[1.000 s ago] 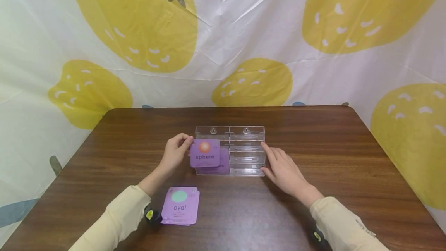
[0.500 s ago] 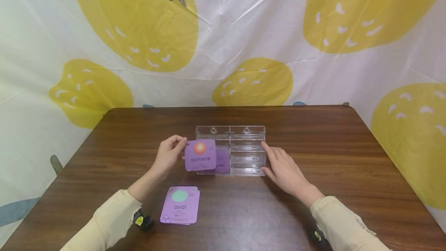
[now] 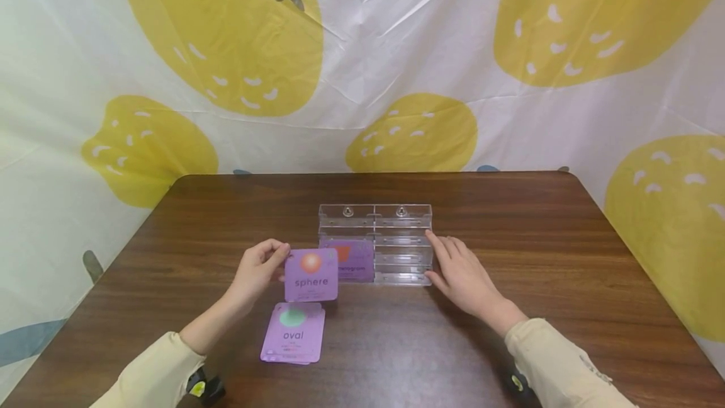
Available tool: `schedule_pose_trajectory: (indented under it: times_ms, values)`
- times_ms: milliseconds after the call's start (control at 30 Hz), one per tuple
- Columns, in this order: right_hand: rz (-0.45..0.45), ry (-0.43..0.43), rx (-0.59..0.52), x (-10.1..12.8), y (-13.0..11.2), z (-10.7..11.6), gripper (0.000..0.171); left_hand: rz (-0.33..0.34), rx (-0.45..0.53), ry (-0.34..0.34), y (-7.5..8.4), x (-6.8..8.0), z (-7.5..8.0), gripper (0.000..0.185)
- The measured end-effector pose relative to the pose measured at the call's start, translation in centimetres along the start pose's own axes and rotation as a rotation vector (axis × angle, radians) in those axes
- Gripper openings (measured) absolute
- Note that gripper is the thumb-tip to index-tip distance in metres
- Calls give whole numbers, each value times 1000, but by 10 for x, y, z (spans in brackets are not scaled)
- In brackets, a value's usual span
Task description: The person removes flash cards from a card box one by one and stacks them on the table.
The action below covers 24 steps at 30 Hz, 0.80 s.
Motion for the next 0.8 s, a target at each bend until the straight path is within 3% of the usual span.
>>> schedule_pose_trajectory:
  times_ms: [800]
  values:
    - [18,34,19,0,0,0,73,174,-13,-56,-13,38,21,20]
Point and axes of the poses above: each hand's wrist, its own x-axis away from the middle knuckle, its own z-axis out of the back of the hand, y = z × x, the point moved 3 cm from there along -x, towards the middle knuckle, and after that the axes turned 5 degrees about x, right-handed, at the moved point
